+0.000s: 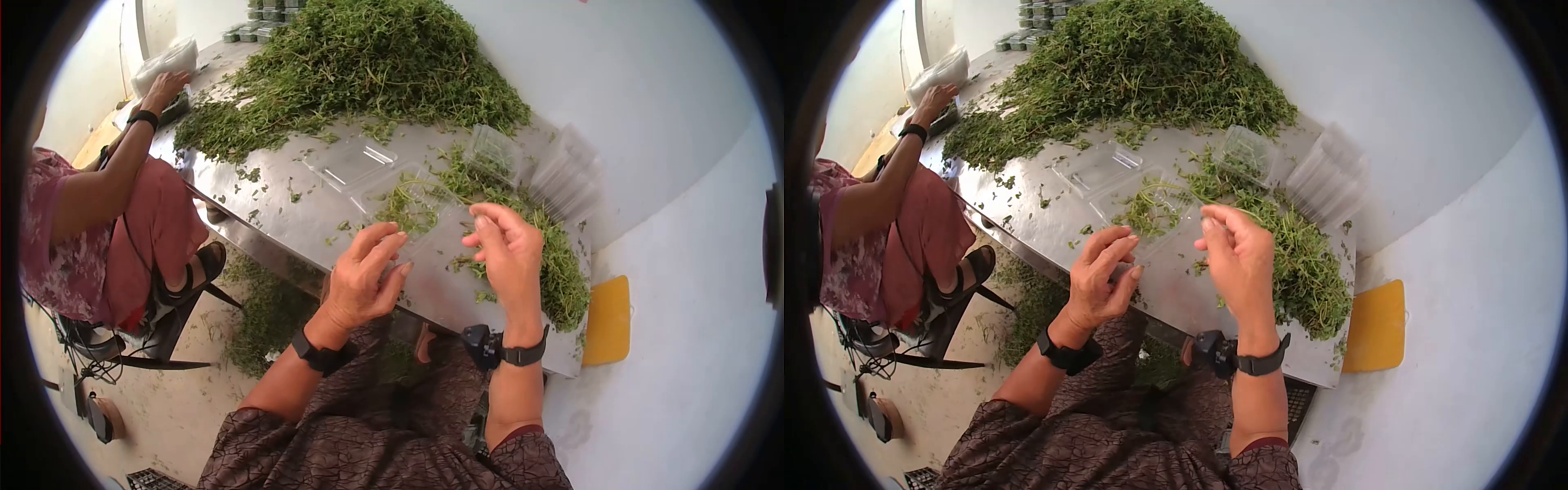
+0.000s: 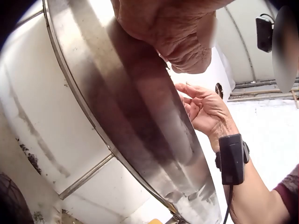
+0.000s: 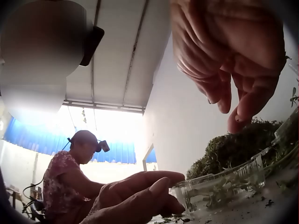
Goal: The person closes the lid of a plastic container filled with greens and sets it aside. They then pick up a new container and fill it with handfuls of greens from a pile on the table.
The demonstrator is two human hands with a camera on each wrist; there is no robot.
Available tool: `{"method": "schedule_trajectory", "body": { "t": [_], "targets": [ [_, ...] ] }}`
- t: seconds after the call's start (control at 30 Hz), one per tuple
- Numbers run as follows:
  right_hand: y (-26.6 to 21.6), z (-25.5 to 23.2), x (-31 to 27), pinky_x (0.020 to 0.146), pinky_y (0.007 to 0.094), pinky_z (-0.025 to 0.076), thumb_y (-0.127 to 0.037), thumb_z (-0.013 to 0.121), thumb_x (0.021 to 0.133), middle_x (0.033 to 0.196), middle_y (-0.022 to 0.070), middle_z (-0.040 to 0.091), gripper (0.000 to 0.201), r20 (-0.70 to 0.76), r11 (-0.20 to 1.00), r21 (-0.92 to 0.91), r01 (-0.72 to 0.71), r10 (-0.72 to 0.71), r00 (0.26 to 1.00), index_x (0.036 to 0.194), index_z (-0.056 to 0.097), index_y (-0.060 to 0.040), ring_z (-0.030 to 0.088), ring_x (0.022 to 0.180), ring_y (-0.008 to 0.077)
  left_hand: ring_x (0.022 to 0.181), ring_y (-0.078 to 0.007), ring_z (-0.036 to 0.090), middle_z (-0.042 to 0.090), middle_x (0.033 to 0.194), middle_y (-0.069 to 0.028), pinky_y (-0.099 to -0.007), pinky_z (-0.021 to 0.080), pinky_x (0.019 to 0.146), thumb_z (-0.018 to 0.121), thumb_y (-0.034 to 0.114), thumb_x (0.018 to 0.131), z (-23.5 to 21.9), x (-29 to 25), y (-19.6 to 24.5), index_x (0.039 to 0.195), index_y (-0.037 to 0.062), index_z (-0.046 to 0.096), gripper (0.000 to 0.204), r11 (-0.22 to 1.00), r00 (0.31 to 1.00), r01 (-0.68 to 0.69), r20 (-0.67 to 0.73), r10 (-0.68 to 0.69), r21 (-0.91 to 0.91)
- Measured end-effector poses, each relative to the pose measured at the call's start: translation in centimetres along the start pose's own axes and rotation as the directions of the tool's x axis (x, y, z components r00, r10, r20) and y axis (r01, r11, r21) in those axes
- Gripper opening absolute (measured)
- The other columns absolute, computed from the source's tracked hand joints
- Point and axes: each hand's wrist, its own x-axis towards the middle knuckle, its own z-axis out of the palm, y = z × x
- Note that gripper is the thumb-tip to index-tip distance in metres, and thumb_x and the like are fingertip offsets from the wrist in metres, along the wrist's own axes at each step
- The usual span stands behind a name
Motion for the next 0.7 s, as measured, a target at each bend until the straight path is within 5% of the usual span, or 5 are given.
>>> {"method": "schedule_trajectory", "body": {
  "t": [0.27,0.53,0.7],
  "targets": [
    [3.1,0.5,-5.8,0.056,0.0244,0.05,-0.001,0.06,0.089,0.082,0.0105,0.065,0.012,0.001,0.987,-0.104,0.12,-0.121,0.993,0.098,0.064,0.0054,0.066,0.065,0.0146,0.074,-0.0181,0.064,0.057,0.118,-0.0178,-0.0286,0.054,0.065,0.066,0.004,0.08,0.2,-0.1,0.0,0.115,-0.0005,0.061,0.036,1.0,0.995,-0.002,-0.1,0.003,0.009],
    [3.7,1.1,-7.6,0.058,0.0255,0.053,0.0,0.06,0.088,0.095,0.0139,0.067,0.018,-0.03,0.999,-0.034,0.036,-0.037,0.999,0.105,0.063,0.0043,0.067,0.068,0.0158,0.071,-0.0178,0.064,0.059,0.115,-0.0174,-0.0282,0.055,0.062,0.065,0.0,0.079,0.3,-0.1,-0.2,0.106,-0.001,0.061,0.027,0.996,0.998,-0.047,-0.049,0.05,0.07],
    [3.3,2.7,-6.1,0.065,0.0305,0.056,0.004,0.059,0.084,0.132,0.0204,0.055,0.04,-0.108,0.942,-0.144,0.303,-0.319,0.942,0.124,0.056,0.0001,0.07,0.076,0.0227,0.071,-0.0176,0.064,0.06,0.114,-0.0175,-0.0276,0.056,0.061,0.064,-0.002,0.078,0.3,0.0,-0.1,0.106,-0.0012,0.061,0.028,0.994,0.998,-0.053,-0.036,0.057,0.096]
  ]
}}
